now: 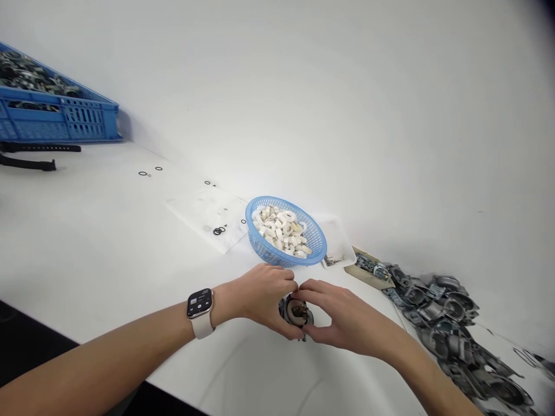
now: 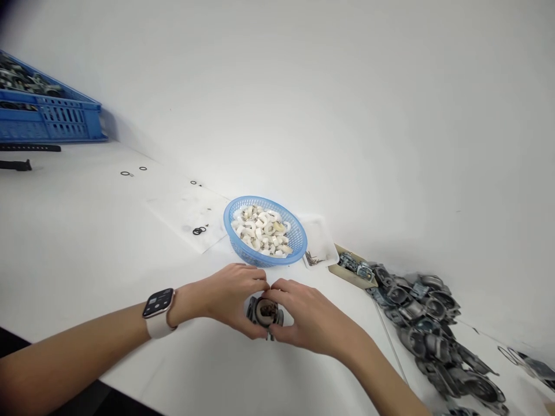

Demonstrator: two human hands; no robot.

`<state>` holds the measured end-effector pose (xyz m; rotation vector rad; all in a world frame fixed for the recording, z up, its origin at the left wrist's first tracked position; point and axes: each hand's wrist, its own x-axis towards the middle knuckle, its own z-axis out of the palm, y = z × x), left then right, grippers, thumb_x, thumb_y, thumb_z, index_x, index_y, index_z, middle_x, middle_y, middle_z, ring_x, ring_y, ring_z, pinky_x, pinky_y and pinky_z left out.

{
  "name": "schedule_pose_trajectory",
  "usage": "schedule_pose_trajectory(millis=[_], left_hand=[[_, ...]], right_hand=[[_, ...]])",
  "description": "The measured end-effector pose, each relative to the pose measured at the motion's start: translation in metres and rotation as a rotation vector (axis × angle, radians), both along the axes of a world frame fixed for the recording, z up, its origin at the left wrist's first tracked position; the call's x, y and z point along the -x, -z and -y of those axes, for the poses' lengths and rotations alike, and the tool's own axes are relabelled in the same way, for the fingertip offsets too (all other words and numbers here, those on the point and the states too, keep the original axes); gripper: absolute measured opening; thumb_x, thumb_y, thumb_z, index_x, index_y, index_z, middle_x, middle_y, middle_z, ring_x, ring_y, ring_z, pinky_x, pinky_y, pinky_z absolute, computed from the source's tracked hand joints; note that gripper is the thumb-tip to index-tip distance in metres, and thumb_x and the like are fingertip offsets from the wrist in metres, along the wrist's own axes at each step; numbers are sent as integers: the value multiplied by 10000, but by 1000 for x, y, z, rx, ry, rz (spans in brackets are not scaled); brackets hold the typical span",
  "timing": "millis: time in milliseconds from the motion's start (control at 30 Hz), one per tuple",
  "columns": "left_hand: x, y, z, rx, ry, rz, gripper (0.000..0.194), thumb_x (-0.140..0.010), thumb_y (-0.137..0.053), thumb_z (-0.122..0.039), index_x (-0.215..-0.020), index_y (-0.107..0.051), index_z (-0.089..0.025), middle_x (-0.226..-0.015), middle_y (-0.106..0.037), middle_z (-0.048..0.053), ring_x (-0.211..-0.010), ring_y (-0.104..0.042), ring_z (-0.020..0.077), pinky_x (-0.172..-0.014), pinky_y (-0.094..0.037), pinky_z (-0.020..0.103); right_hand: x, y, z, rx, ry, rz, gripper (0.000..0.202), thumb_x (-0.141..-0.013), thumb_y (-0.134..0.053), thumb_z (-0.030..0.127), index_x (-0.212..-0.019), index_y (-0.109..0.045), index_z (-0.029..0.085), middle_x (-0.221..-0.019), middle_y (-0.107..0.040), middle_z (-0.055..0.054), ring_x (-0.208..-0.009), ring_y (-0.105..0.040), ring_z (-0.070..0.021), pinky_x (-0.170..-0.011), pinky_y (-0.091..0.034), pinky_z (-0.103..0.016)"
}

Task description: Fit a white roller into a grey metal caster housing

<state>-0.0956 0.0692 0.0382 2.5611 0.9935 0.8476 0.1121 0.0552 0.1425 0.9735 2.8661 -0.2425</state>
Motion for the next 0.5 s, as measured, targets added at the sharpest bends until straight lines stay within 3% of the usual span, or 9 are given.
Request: schedule_pose_trajectory(millis=[133, 200, 300, 367, 500], left_hand=[[-1, 0, 2, -59, 1, -11, 466, -754, -747, -650, -850, -663, -201, -826, -650, 24, -674, -586, 176, -572, -385, 311], [-2, 0, 3, -97, 7, -23, 422, -787, -732, -611, -847, -671, -198, -846, -655, 27, -662, -581, 168, -572, -398, 312], [-4, 2, 4, -125, 11, -38, 371, -814, -724, -559, -841, -675, -193, -903, -662, 34, -671, -588, 163, -585, -416, 308], [-5, 2, 4, -132, 12, -47, 352, -831, -710, -540, -832, -670, -191, -918, -661, 39, -679, -593, 165, -596, -427, 309], [-4, -4, 6, -132, 31, -56, 286, -849, -708, -487, -900, -660, -209, -921, -667, 21, -771, -626, 183, -661, -474, 310]], right_hand=[[-30, -10, -21, -32, 134, 11, 372, -944, -634, 353, -1316, -634, 383, -1282, -695, 1, -1101, -701, -269, -856, -619, -400], [-46, -16, -33, -59, 226, 22, 377, -973, -589, 429, -1343, -628, 365, -1370, -663, -20, -1211, -658, -298, -944, -590, -450], [-55, -23, -38, -61, 289, 20, 364, -1009, -526, 460, -1329, -638, 326, -1377, -660, -56, -1226, -644, -302, -981, -560, -470], [-46, -22, -27, -70, 231, -32, 330, -1022, -522, 445, -1299, -641, 311, -1320, -683, -65, -1195, -652, -282, -976, -554, -443], [6, -17, 13, -72, -69, -188, 308, -997, -565, 243, -1290, -599, 332, -1285, -666, -27, -1173, -630, -208, -945, -542, -343]])
